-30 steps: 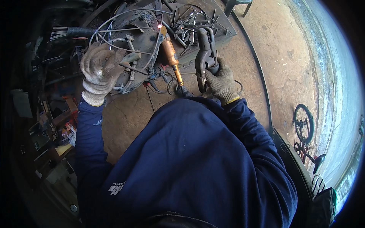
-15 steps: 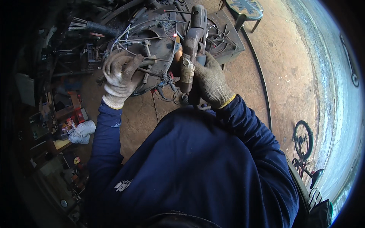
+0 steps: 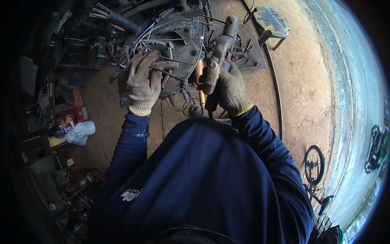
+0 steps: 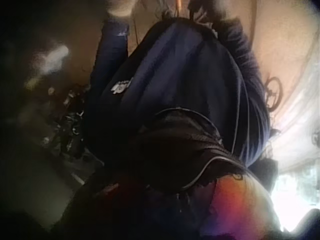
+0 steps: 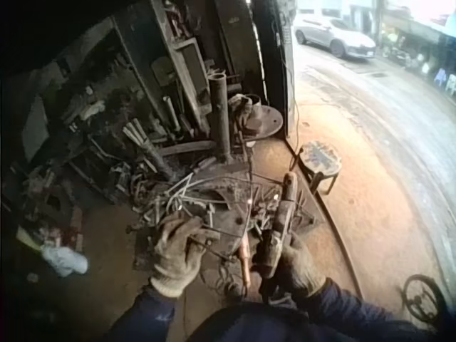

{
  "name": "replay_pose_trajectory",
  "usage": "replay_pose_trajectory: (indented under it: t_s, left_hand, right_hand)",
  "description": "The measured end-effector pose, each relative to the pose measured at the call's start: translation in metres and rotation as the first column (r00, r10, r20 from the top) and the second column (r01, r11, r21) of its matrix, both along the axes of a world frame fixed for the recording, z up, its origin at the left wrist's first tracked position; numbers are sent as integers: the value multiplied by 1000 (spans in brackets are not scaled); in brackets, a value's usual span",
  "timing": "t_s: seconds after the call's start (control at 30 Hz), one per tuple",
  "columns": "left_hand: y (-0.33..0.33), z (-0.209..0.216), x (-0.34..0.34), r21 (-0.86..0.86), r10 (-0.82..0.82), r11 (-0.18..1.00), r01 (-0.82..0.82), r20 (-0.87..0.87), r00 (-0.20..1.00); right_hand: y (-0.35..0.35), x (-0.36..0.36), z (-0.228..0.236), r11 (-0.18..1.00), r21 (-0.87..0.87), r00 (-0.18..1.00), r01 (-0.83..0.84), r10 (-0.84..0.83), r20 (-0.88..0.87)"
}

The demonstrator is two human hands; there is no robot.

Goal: The person uses a welding tool to join metal rods together, creating a wireframe structure on a workbench. They hold the metal pieces in place by hand and apply the welder to multiple joints, creating sparks as the metal is fused.

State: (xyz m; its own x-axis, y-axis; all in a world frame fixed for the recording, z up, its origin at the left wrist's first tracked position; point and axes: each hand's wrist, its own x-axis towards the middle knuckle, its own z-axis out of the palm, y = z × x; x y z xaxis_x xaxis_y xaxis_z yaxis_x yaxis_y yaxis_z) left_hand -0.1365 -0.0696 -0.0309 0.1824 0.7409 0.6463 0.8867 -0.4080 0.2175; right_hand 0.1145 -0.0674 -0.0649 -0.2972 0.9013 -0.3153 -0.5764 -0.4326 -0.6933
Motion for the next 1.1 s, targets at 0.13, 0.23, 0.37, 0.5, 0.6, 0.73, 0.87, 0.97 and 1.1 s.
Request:
replay_pose_trajectory:
  t_s: [0.13,0.23,0.37,0.5,0.6,0.73,0.87,0.97,1.1]
  left_hand:
    - [-10,-12,8,-124,181,981,-149,304,936]
    - [-7,-24,2,-160,177,980,-118,431,885]
    - [-7,-25,12,-308,240,951,-20,696,677]
    - [-11,-49,7,-355,288,935,-3,752,592]
    - [-10,-75,0,-404,374,909,-104,681,629]
    - [-10,-36,28,-558,570,799,-224,585,577]
    - [-16,-37,26,-528,547,831,176,832,-90]
    - [-21,-47,11,-509,581,803,310,784,-218]
    - [-22,-41,18,-546,660,747,381,680,-320]
  right_hand:
    - [-3,17,-28,995,-71,998,66,-65,19]
    - [-12,25,-28,981,-142,990,135,-127,64]
    - [-16,37,-33,962,-174,975,212,-219,-22]
    - [-16,41,-40,962,-162,970,219,-233,-69]
    - [-15,42,-44,964,-157,970,214,-229,-81]
    - [-15,44,-49,961,-159,971,226,-235,-42]
    - [-17,47,-50,969,-135,976,209,-216,-37]
    - [-16,48,-53,962,-161,969,220,-235,-77]
    - [-18,54,-50,951,-156,962,267,-272,-11]
